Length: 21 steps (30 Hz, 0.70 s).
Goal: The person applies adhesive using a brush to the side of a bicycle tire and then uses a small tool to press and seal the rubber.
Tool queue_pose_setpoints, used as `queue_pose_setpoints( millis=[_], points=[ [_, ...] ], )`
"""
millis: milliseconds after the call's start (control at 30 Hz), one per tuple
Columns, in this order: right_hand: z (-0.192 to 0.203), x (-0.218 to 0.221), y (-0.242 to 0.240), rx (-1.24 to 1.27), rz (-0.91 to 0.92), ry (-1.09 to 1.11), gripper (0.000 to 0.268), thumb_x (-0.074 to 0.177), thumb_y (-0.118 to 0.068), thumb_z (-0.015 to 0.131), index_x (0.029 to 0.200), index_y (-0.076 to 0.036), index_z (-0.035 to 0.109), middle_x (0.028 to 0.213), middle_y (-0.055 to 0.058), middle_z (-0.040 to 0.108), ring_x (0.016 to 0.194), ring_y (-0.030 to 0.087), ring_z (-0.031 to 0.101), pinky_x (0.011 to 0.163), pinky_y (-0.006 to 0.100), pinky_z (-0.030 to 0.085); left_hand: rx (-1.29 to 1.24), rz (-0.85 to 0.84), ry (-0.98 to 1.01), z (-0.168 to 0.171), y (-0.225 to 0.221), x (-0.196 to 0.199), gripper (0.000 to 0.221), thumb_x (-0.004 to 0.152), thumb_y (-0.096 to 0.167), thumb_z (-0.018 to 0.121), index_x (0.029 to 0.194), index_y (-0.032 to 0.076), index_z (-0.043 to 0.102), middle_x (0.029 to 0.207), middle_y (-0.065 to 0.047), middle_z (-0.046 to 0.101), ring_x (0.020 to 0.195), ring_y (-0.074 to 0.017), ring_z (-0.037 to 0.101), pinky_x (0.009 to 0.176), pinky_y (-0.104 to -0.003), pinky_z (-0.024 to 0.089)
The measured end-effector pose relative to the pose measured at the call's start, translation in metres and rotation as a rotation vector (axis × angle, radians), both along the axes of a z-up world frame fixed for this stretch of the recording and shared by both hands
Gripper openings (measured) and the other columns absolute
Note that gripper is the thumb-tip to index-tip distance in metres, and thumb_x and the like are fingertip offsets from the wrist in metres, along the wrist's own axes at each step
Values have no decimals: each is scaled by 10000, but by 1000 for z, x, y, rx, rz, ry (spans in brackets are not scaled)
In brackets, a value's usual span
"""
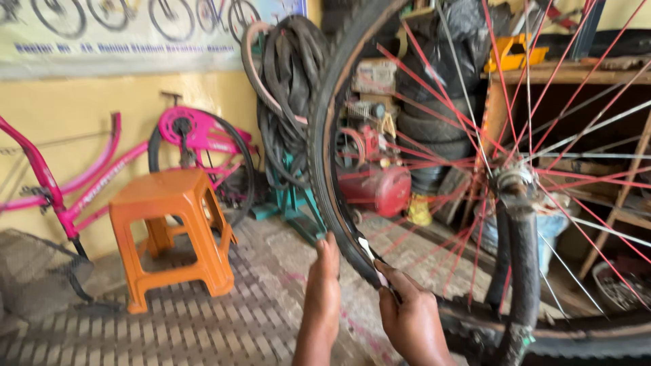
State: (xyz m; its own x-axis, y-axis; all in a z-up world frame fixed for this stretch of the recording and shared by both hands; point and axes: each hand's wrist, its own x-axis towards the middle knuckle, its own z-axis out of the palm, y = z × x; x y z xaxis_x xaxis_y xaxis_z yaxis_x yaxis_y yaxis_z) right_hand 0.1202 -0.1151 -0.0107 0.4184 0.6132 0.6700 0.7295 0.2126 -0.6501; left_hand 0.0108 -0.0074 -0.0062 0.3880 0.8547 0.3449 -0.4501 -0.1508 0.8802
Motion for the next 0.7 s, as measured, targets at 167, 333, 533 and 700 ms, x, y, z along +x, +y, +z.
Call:
queue_pose_setpoints(
  millis=[167,333,533,700],
  points=[
    [14,-9,27,83,-10,-69,388,836,-45,658,1217,-92,709,998,229,735,850,422,712,734,447,562,-39,10,-4,3,-6,-2,867,1004,625,258,1587,-13,187,1706,-135,191,1590,-211,183,1254,-340,117],
    [6,-7,9,182,25,-71,358,845,-36,634,1194,-77,703,993,221,742,868,403,737,744,429,580,-93,-13,65,7,-13,-6,854,984,624,237,1597,32,178,1710,-103,177,1582,-193,165,1241,-346,104],
    [-3,-5,17,148,-28,-172,389,846,-30,647,1226,-81,717,914,211,739,811,404,709,708,437,566,-80,-11,26,0,-8,-3,848,1007,612,252,1593,3,185,1706,-136,177,1588,-209,166,1254,-346,114],
    [-8,-4,18,-68,117,406,377,879,-85,672,1256,-77,659,770,99,737,558,171,638,542,362,512,-129,-7,94,-8,-3,-1,860,994,628,254,1595,17,183,1703,-125,170,1583,-196,169,1248,-346,109]
  ],
)
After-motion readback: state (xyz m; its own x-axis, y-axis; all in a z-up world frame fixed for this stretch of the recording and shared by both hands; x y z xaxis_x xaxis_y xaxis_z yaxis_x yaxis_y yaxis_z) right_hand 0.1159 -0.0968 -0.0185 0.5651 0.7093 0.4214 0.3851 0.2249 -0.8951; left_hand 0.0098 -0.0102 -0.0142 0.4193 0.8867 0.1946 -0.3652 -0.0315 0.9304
